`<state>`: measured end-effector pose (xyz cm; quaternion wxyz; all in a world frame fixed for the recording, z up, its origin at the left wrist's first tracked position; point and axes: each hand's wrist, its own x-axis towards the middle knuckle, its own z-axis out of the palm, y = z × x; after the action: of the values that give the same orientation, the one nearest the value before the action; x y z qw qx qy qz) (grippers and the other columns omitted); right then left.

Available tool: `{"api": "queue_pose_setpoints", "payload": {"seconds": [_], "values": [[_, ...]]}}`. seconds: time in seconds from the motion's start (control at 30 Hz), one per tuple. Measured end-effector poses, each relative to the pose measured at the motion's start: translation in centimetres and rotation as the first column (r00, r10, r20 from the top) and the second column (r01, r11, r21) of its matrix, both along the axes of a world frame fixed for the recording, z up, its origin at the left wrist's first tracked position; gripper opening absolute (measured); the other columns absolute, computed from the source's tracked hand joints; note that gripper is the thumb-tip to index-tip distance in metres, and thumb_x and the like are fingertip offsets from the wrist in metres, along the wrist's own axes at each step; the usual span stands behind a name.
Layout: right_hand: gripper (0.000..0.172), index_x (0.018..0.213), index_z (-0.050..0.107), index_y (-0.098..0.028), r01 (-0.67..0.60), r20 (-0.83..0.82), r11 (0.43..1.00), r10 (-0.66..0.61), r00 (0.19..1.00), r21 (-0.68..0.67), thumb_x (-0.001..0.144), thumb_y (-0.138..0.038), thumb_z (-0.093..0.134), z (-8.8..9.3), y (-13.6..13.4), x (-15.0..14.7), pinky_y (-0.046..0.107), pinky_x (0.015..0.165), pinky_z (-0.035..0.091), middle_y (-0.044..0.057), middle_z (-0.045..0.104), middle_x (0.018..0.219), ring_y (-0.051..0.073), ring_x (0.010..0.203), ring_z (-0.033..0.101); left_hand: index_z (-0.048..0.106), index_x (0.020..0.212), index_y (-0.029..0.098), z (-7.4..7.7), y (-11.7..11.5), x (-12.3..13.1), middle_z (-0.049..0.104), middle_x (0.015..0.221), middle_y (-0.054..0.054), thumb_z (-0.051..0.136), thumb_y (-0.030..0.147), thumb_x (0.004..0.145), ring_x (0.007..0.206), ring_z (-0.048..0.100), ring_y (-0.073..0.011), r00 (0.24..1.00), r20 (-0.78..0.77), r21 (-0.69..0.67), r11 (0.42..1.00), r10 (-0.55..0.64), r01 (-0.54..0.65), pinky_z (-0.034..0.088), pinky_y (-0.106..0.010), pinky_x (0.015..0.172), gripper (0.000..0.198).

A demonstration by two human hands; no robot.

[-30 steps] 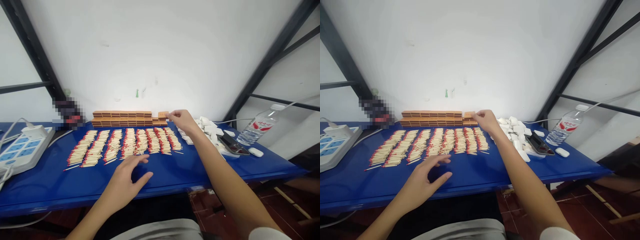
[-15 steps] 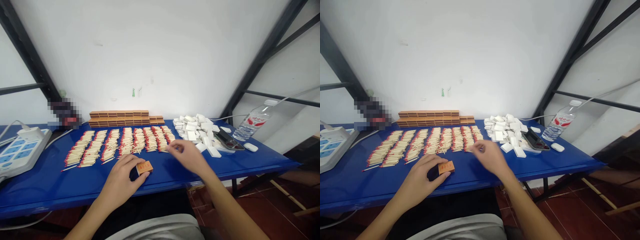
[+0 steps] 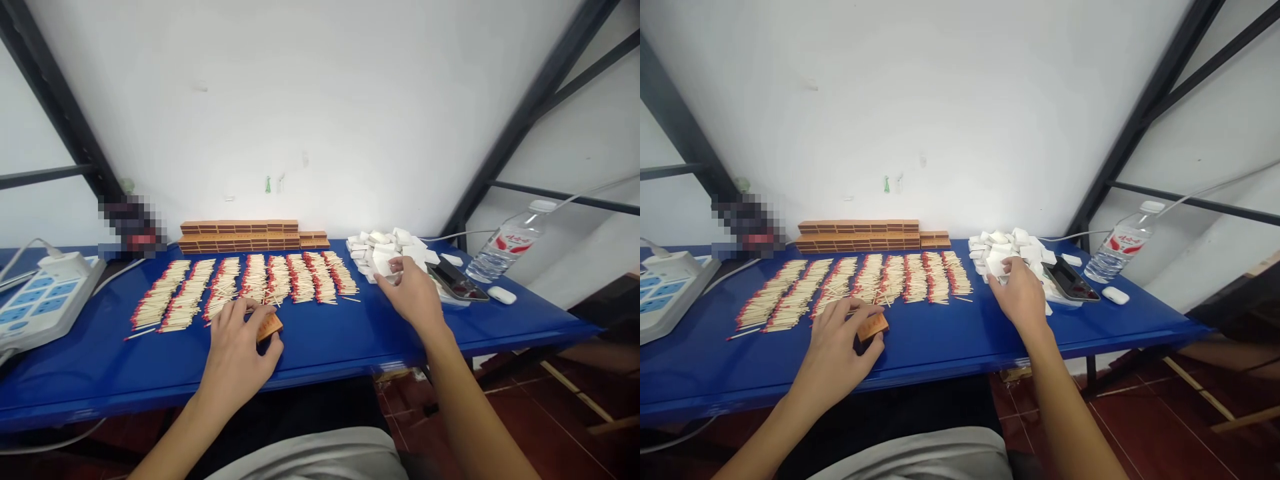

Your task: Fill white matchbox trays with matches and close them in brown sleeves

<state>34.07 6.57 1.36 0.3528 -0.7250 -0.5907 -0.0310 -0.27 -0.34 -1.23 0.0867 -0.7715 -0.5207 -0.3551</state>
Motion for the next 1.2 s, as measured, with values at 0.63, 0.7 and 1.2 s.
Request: {"api": "queue_pose_setpoints", "payload": {"seconds": [0.63, 0.7, 1.2], "values": [[0.034, 0.127, 0.073, -0.013, -0.565, 0.295, 0.778, 0.627, 0.721, -0.273, 0.094, -0.022, 0.073, 7.0, 15.1, -7.4, 0.036, 0.098, 0.052, 0.014, 0.077, 0.126, 0.027, 0.114, 0.068, 0.074, 0.121, 0.027, 0.2, -0.7, 0.1, 0.06, 0.153, -0.011, 0.07, 0.039, 0.102, 0.153, 0.042, -0.0398, 0.942, -0.06, -0.135, 0.937, -0.331, 0.321, 0.041, -0.066, 0.122, 0.024], [0.042, 0.132, 0.071, -0.012, -0.55, 0.318, 0.766, 0.64, 0.699, -0.333, 0.092, -0.023, 0.076, 6.6, 18.3, -7.7, 0.036, 0.102, 0.051, 0.015, 0.075, 0.133, 0.028, 0.12, 0.066, 0.073, 0.122, 0.027, 0.2, -0.7, 0.1, 0.059, 0.154, -0.011, 0.07, 0.04, 0.102, 0.154, 0.042, -0.0397, 0.941, -0.059, -0.153, 0.934, -0.334, 0.322, 0.042, -0.066, 0.122, 0.024], [0.072, 0.132, 0.07, -0.022, -0.433, 0.386, 0.713, 0.678, 0.625, -0.551, 0.071, -0.05, 0.095, 4.7, 25.0, -9.4, 0.044, 0.103, 0.052, 0.016, 0.066, 0.137, 0.037, 0.129, 0.058, 0.072, 0.123, 0.026, 0.2, -0.8, 0.2, 0.058, 0.155, -0.012, 0.07, 0.039, 0.102, 0.156, 0.039, -0.0383, 0.936, -0.039, -0.208, 0.919, -0.35, 0.335, 0.041, -0.066, 0.124, 0.025]]}}
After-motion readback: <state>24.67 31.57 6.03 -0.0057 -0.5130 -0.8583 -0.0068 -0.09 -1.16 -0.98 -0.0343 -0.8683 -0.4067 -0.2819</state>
